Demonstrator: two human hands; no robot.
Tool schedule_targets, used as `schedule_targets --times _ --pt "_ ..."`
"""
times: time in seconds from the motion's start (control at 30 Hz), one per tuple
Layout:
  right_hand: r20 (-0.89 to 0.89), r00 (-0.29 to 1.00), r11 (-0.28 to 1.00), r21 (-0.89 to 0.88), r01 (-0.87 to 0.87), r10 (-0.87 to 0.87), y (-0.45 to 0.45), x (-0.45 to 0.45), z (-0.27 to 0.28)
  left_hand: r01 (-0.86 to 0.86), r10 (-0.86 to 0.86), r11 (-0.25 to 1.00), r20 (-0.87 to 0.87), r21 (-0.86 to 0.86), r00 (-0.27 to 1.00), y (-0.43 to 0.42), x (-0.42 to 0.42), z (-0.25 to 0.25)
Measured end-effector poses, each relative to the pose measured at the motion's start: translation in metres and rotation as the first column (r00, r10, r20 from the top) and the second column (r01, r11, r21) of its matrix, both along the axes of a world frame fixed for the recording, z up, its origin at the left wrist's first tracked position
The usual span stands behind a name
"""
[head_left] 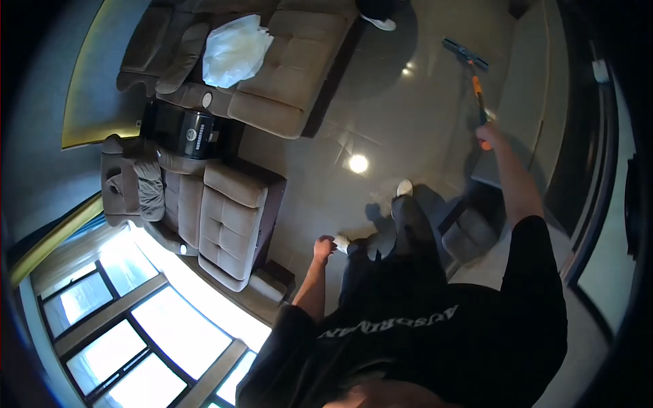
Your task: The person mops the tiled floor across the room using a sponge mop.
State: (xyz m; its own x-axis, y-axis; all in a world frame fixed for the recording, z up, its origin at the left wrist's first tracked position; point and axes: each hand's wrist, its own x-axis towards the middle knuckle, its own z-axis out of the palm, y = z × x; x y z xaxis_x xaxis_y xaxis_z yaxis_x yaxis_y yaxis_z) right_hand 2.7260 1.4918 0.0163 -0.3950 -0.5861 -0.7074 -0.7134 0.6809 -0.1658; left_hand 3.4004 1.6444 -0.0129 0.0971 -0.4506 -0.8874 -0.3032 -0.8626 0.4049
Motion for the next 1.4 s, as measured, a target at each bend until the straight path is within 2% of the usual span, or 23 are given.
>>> schedule_targets --times 0.07,0.1,0.17,0.2,0.23,0.3,0.33,0.37,0.43,0.47,0.5,0.53,0.6,0.63,0.7,0.8,0.87,0.9,1.0,1.1,1.2,1.3,1.4 --pt "-0.046 0.977 0.965 -0.169 0.2 -0.21 -0.048 -0.042 0.01 0.233 -0.236 0.961 -0.002 -0.148 0.972 -0.036 -0.056 0.041" --pt "-0.109 0.971 0.965 -0.13 -0.228 0.215 -0.066 -0.069 0.022 0.255 -0.267 0.938 -0.022 -0.237 0.963 -0.05 -0.078 0.055" --pt "-0.039 0.932 0.931 -0.054 -0.362 0.36 -0.078 -0.099 -0.001 0.308 -0.348 0.877 -0.046 -0.369 0.936 -0.067 -0.11 0.074" --pt "0.047 0.995 0.996 -0.008 -0.09 0.09 -0.082 -0.102 -0.026 0.3 -0.333 0.893 -0.042 -0.335 0.942 -0.061 -0.112 0.081" --pt "0.088 0.976 0.98 0.034 0.197 -0.2 -0.089 -0.11 -0.038 0.293 -0.329 0.896 -0.057 -0.334 0.942 -0.07 -0.123 0.077" --pt "0.288 0.851 0.856 -0.152 0.494 -0.44 -0.056 -0.049 -0.071 0.292 -0.32 0.899 -0.036 -0.325 0.947 -0.071 -0.116 0.075" --pt "0.029 0.996 0.981 -0.171 0.088 -0.085 -0.035 -0.014 -0.07 0.292 -0.305 0.913 0.0 -0.284 0.952 -0.062 -0.098 0.07" --pt "0.226 0.862 0.828 -0.252 0.501 -0.453 0.002 0.026 -0.071 0.29 -0.29 0.926 0.036 -0.242 0.956 -0.05 -0.077 0.065" --pt "0.184 0.809 0.806 -0.11 0.582 -0.559 0.066 0.083 -0.06 0.283 -0.275 0.95 0.078 -0.134 0.958 -0.018 -0.044 0.057" --pt "0.139 0.816 0.811 -0.104 0.575 -0.561 0.09 0.113 -0.031 0.28 -0.274 0.958 0.083 -0.066 0.958 0.0 -0.03 0.052" --pt "0.138 0.813 0.82 -0.004 0.572 -0.566 0.118 0.133 -0.034 0.294 -0.291 0.955 0.071 -0.044 0.954 0.021 -0.009 0.046" --pt "0.065 0.814 0.809 -0.083 0.581 -0.578 0.149 0.164 -0.024 0.309 -0.308 0.951 0.059 -0.021 0.95 0.041 0.011 0.04" --pt "0.072 0.739 0.74 -0.017 0.672 -0.67 0.187 0.216 -0.007 0.365 -0.364 0.931 0.045 -0.003 0.93 0.058 0.038 0.039" --pt "0.055 0.791 0.793 0.056 0.607 -0.609 0.201 0.232 -0.002 0.404 -0.403 0.915 0.043 -0.008 0.914 0.062 0.049 0.039" --pt "0.059 0.792 0.794 0.013 0.608 -0.607 0.228 0.266 0.007 0.474 -0.471 0.878 0.059 -0.061 0.88 0.066 0.065 0.042" --pt "0.118 0.796 0.804 0.052 0.592 -0.593 0.277 0.306 0.015 0.359 -0.358 0.933 -0.036 0.031 0.933 0.058 0.08 0.044" --pt "0.128 0.777 0.788 0.097 0.608 -0.616 0.311 0.352 0.031 0.328 -0.328 0.945 -0.06 -0.018 0.943 0.063 0.11 0.033" --pt "0.028 0.914 0.914 0.04 0.404 -0.405 0.324 0.382 0.058 0.32 -0.323 0.946 -0.066 -0.054 0.944 0.067 0.133 0.027" --pt "0.048 0.912 0.912 -0.018 0.41 -0.408 0.404 0.448 0.051 0.228 -0.241 0.967 -0.114 -0.117 0.964 0.082 0.192 0.023" --pt "-0.088 0.959 0.962 -0.058 0.267 -0.271 0.489 0.486 0.035 0.21 -0.21 0.978 0.009 0.011 0.978 0.099 0.239 0.021" --pt "0.126 0.83 0.835 0.181 0.52 -0.544 0.505 0.507 0.089 0.205 -0.213 0.967 0.038 0.15 0.976 0.104 0.274 0.012" --pt "0.098 0.786 0.793 0.07 0.606 -0.61 0.513 0.544 0.15 0.241 -0.263 0.932 0.05 0.27 0.963 0.117 0.304 -0.001" --pt "0.316 0.689 0.743 0.093 0.662 -0.653 0.606 0.55 0.053 0.22 -0.249 0.94 0.085 0.26 0.965 0.117 0.291 0.015"
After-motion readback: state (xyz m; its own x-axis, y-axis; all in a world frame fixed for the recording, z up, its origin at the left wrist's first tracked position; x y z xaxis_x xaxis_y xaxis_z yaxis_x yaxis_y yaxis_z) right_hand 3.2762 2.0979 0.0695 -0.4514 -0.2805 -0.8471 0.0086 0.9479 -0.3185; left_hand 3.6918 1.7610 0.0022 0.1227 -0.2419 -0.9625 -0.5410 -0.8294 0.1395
